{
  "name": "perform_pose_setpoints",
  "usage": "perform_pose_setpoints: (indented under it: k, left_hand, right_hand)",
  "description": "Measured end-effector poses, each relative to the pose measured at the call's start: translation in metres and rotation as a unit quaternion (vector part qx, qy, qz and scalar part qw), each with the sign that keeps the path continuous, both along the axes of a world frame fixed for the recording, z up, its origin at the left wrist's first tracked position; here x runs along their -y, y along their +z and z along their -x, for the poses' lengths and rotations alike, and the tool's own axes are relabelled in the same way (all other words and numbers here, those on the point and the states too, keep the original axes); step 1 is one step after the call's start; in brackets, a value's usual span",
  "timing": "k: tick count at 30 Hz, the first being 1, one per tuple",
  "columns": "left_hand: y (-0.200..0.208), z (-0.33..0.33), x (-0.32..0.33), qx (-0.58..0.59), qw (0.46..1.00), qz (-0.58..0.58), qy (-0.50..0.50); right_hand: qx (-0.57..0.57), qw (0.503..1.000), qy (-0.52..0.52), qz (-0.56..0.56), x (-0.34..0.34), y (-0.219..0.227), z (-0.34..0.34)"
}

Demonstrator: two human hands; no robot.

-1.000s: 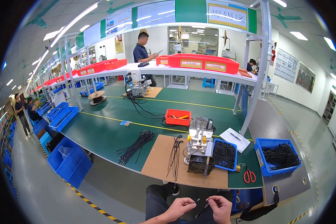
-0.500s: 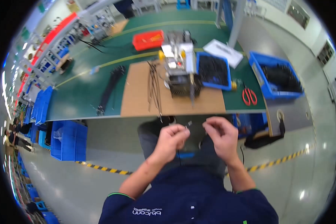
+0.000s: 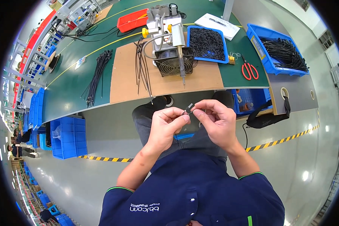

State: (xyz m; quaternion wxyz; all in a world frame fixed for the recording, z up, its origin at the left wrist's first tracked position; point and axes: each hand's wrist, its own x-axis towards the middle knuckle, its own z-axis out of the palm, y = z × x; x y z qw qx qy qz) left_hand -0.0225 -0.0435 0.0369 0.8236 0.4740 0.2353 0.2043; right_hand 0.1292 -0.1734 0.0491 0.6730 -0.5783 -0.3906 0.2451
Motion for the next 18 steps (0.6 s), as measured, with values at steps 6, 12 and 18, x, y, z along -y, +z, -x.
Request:
perform_pose_setpoints:
  k: [6, 12, 18]
  left_hand:
    - [-0.002, -0.005, -0.003, 0.003, 1.0, -0.013, -0.002]
    - [-0.008, -0.01, -0.009, -0.008, 1.0, -0.017, 0.001]
    - [-0.006, -0.005, -0.007, -0.062, 0.993, -0.105, -0.002]
  right_hand:
    - [0.009, 1.0, 0.007, 0.016, -0.002, 0.003, -0.003]
    - [0.031, 0.999, 0.004, 0.022, -0.009, -0.001, -0.007]
    - [0.076, 0.995, -0.016, 0.061, -0.01, 0.004, -0.002]
